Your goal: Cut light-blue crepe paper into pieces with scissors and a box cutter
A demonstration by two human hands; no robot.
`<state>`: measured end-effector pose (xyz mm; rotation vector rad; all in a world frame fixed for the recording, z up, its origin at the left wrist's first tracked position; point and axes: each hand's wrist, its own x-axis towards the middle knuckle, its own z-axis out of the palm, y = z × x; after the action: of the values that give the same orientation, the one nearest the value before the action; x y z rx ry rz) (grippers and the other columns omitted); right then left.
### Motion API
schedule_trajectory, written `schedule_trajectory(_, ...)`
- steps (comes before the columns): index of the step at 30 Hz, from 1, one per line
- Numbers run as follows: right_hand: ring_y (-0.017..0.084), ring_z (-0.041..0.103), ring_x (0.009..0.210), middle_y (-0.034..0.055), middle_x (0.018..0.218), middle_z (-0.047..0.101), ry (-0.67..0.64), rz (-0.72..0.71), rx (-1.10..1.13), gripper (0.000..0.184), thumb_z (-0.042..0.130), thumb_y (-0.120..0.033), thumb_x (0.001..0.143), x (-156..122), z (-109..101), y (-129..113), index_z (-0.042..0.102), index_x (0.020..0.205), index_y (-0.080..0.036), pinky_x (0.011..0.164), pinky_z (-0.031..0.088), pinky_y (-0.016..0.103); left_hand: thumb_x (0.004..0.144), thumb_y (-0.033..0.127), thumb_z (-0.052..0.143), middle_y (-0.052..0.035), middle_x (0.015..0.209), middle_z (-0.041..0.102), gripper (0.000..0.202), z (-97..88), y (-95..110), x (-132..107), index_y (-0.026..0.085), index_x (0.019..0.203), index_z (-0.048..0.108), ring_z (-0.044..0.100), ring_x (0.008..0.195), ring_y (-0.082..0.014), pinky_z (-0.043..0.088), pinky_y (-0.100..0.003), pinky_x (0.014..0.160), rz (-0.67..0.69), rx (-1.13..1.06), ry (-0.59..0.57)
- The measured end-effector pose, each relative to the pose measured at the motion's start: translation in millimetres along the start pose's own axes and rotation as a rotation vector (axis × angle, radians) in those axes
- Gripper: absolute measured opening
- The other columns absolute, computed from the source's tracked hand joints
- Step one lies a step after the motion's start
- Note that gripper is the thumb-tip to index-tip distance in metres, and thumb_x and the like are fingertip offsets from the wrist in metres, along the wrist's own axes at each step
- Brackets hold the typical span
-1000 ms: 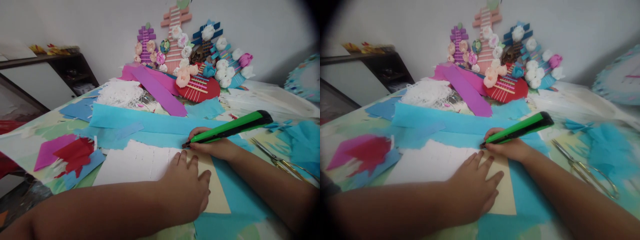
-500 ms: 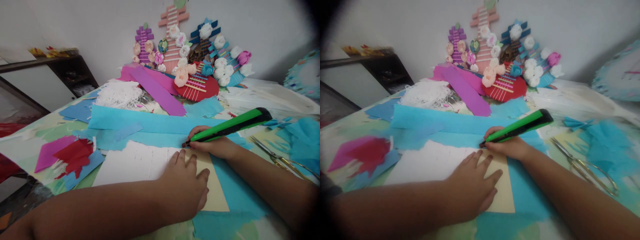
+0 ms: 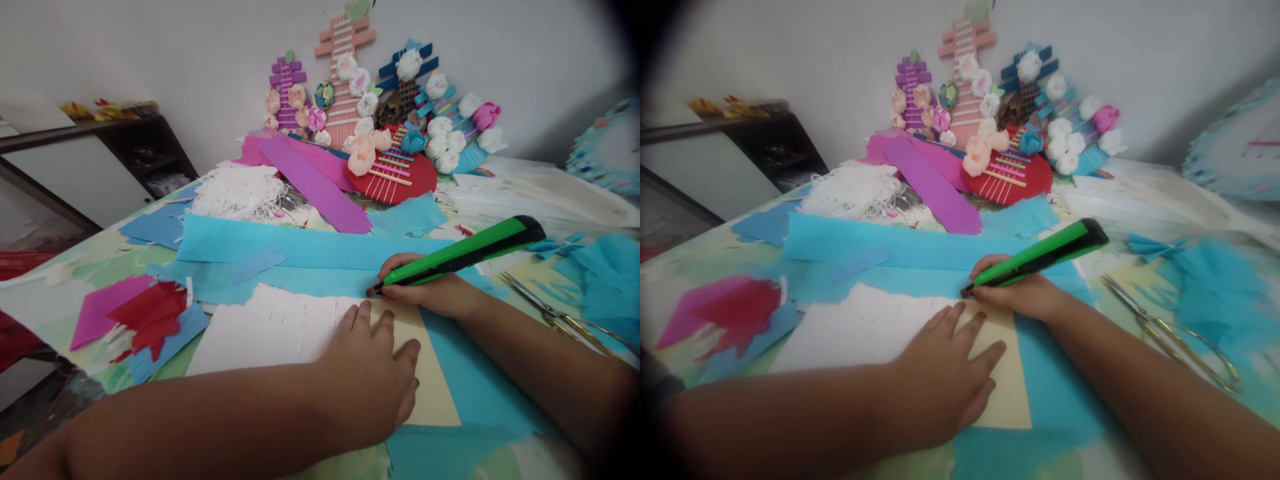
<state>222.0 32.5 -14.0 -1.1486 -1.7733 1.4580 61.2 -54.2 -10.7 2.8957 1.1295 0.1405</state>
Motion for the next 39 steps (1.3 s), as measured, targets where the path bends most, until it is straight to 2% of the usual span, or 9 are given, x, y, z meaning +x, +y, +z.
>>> schedule_trajectory(6, 0.014, 0.065, 0.075, -0.001, 0.074, 0.067, 0.014, -0.001, 0.059, 0.02, 0.066, -0.028, 0.065, -1, 0, 0, 0.054, 0.078, -0.02, 0.067, 0.052, 0.025, 0.085, 0.039, 0.036, -0.0207, 0.126, 0.043, 0.044, -0.5, 0, -1, 0.02, 0.123, 0.047, 0.036, 0.116, -0.0424, 0.031, -0.054, 0.088, -0.012, -0.019, -0.032)
schedule_trajectory(22, 0.015, 0.065, 0.073, 0.0, 0.071, 0.066, 0.024, -0.012, 0.017, 0.022, 0.066, -0.029, 0.064, 0, -1, 1, 0.054, 0.079, -0.019, 0.066, 0.052, 0.026, 0.084, 0.039, 0.037, -0.0207, 0.124, 0.045, 0.043, 0.8, 1, -1, 0.019, 0.121, 0.048, 0.038, 0.114, -0.0417, 0.031, -0.053, 0.089, -0.021, -0.02, 0.001)
schedule_trajectory(30, 0.015, 0.063, 0.081, -0.0005, 0.08, 0.066, -0.05, -0.008, -0.037, 0.015, 0.064, -0.027, 0.066, 0, -1, -2, 0.056, 0.077, -0.021, 0.069, 0.05, 0.023, 0.084, 0.04, 0.037, -0.0214, 0.121, 0.047, 0.042, 2.5, 1, -1, 0.018, 0.118, 0.051, 0.04, 0.113, -0.0413, 0.032, -0.052, 0.088, -0.014, -0.018, 0.035)
schedule_trajectory(33, 0.015, 0.064, 0.08, -0.0007, 0.079, 0.066, -0.041, 0.005, -0.029, 0.016, 0.064, -0.026, 0.066, -2, 0, -5, 0.056, 0.078, -0.02, 0.069, 0.051, 0.024, 0.084, 0.04, 0.036, -0.0209, 0.122, 0.047, 0.042, 3.4, 1, -2, 0.02, 0.119, 0.05, 0.04, 0.114, -0.0408, 0.032, -0.052, 0.088, -0.014, -0.021, 0.053)
schedule_trajectory(39, 0.014, 0.064, 0.074, -0.0008, 0.073, 0.066, 0.016, 0.004, -0.02, 0.02, 0.066, -0.027, 0.065, -4, -3, -5, 0.056, 0.08, -0.019, 0.067, 0.052, 0.025, 0.085, 0.039, 0.036, -0.0221, 0.125, 0.043, 0.044, 0.8, 1, -1, 0.02, 0.122, 0.047, 0.037, 0.115, -0.0419, 0.033, -0.053, 0.087, -0.016, -0.026, -0.017)
